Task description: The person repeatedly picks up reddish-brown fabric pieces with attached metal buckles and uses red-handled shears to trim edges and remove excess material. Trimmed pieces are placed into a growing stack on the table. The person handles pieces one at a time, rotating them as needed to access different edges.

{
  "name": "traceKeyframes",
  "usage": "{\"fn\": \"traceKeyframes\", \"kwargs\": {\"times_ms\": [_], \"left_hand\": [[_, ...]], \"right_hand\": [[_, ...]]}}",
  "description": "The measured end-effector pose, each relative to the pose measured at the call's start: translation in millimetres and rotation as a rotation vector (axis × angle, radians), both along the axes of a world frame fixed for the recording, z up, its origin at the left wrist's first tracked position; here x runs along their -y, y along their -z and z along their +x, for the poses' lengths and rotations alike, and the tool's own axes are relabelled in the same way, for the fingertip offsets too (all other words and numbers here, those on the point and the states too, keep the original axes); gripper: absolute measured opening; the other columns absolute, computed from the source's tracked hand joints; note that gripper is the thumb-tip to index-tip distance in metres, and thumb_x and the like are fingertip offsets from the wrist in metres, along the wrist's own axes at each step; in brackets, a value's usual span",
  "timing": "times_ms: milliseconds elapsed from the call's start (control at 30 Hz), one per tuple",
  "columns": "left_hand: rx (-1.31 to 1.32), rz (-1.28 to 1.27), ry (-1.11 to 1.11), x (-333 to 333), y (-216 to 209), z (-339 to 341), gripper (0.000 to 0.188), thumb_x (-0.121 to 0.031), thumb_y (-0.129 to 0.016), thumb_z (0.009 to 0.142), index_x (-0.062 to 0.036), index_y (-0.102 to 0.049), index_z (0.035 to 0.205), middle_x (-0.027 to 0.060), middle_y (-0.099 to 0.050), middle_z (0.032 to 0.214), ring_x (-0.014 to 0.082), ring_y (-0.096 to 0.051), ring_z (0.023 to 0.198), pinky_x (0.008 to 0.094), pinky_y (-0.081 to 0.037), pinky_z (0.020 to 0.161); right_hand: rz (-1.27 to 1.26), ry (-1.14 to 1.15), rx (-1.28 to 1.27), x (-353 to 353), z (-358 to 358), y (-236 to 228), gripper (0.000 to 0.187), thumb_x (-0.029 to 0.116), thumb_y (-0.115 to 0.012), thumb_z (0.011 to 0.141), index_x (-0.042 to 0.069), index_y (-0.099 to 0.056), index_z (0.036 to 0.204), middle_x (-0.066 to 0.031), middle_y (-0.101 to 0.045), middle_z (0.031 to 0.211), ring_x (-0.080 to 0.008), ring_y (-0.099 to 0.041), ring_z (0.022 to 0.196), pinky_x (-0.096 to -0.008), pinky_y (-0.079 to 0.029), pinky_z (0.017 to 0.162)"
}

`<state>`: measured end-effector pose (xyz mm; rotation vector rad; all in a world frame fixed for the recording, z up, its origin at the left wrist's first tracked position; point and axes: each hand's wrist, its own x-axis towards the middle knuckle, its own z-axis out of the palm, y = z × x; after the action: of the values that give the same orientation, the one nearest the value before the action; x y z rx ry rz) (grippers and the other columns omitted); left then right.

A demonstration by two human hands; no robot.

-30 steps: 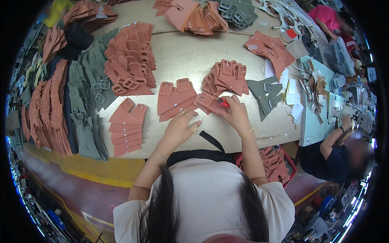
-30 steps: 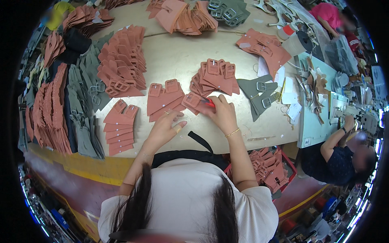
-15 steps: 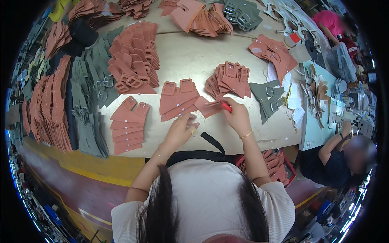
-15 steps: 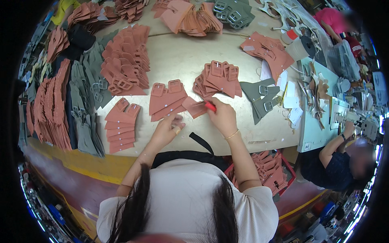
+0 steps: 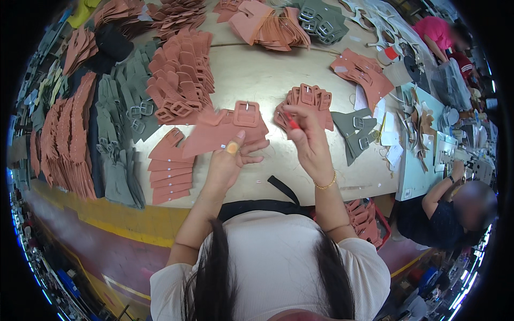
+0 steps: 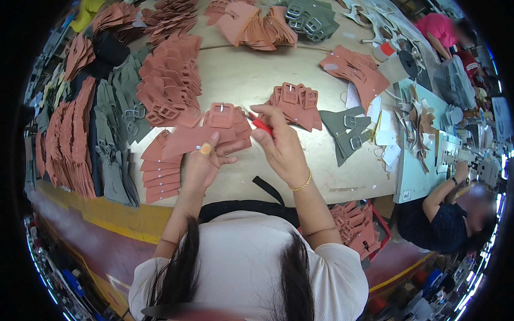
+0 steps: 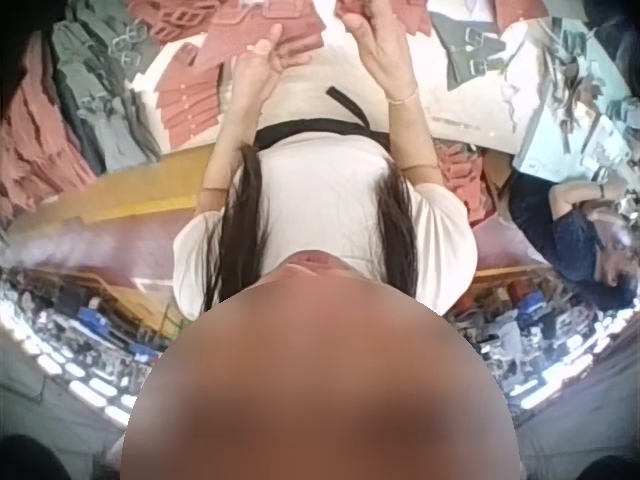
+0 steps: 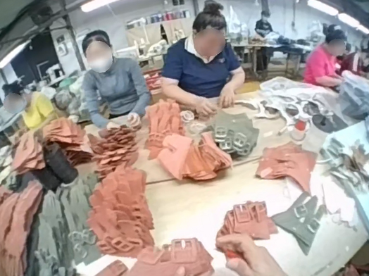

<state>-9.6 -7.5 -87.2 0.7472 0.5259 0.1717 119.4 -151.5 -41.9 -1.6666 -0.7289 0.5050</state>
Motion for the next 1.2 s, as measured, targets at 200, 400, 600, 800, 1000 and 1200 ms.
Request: {"fn": "traceKeyframes", "kwargs": {"times_ms": [200, 400, 600, 800, 1000, 1200], "left_hand": [[-0.059, 0.151, 0.003, -1, -24, -9, 0.043, -0.024, -0.044, 0.102, 0.0088, -0.047, 0.129, 0.0218, -0.062, 0.117, 0.0300, -0.066, 0.103, 0.0308, -0.057, 0.074], [0.010, 0.409, 0.069, 8, -40, -13, 0.040, -0.023, -0.044, 0.102, 0.0082, -0.049, 0.127, 0.0187, -0.064, 0.114, 0.0270, -0.068, 0.098, 0.0299, -0.055, 0.075], [0.047, 0.449, 0.045, 13, -51, -14, 0.035, -0.020, -0.043, 0.102, 0.0065, -0.052, 0.125, 0.0167, -0.064, 0.112, 0.0257, -0.068, 0.096, 0.0299, -0.055, 0.077], [0.047, 0.482, 0.016, 14, -51, -15, 0.032, -0.016, -0.046, 0.101, 0.0062, -0.053, 0.123, 0.0162, -0.064, 0.112, 0.0242, -0.069, 0.093, 0.0297, -0.056, 0.077], [0.022, 0.561, 0.004, 17, -47, -16, 0.029, -0.015, -0.046, 0.101, 0.0063, -0.056, 0.118, 0.0123, -0.065, 0.106, 0.0181, -0.066, 0.094, 0.0284, -0.053, 0.082], [0.025, 0.518, 0.114, 14, -46, -19, 0.029, -0.015, -0.046, 0.101, 0.0061, -0.055, 0.118, 0.0124, -0.065, 0.105, 0.0176, -0.066, 0.094, 0.0286, -0.053, 0.083]], "right_hand": [[-0.039, 0.069, 0.455, -2, -9, 8, 0.034, 0.014, -0.073, 0.080, 0.004, -0.063, 0.111, -0.0092, -0.061, 0.092, -0.0192, -0.058, 0.081, -0.0283, -0.046, 0.071], [-0.023, 0.157, 0.735, -10, -9, -1, 0.036, 0.011, -0.081, 0.069, 0.007, -0.071, 0.103, -0.0051, -0.063, 0.089, -0.0170, -0.059, 0.077, -0.0267, -0.043, 0.067], [-0.036, 0.141, 0.811, -16, -10, -9, 0.039, 0.013, -0.081, 0.065, 0.009, -0.071, 0.103, -0.0030, -0.064, 0.087, -0.0172, -0.058, 0.078, -0.0299, -0.036, 0.073], [-0.057, 0.125, 0.852, -11, -10, -11, 0.038, 0.013, -0.081, 0.065, 0.009, -0.071, 0.102, -0.0027, -0.063, 0.086, -0.0169, -0.057, 0.077, -0.0297, -0.035, 0.073], [-0.034, 0.130, 0.803, -10, -11, -11, 0.038, 0.010, -0.081, 0.065, 0.009, -0.072, 0.102, -0.0031, -0.062, 0.086, -0.0172, -0.057, 0.077, -0.0298, -0.037, 0.071], [-0.015, 0.108, 0.776, -9, -9, -6, 0.038, 0.005, -0.080, 0.065, 0.007, -0.071, 0.102, -0.0053, -0.061, 0.088, -0.0188, -0.058, 0.077, -0.0294, -0.046, 0.064]]}}
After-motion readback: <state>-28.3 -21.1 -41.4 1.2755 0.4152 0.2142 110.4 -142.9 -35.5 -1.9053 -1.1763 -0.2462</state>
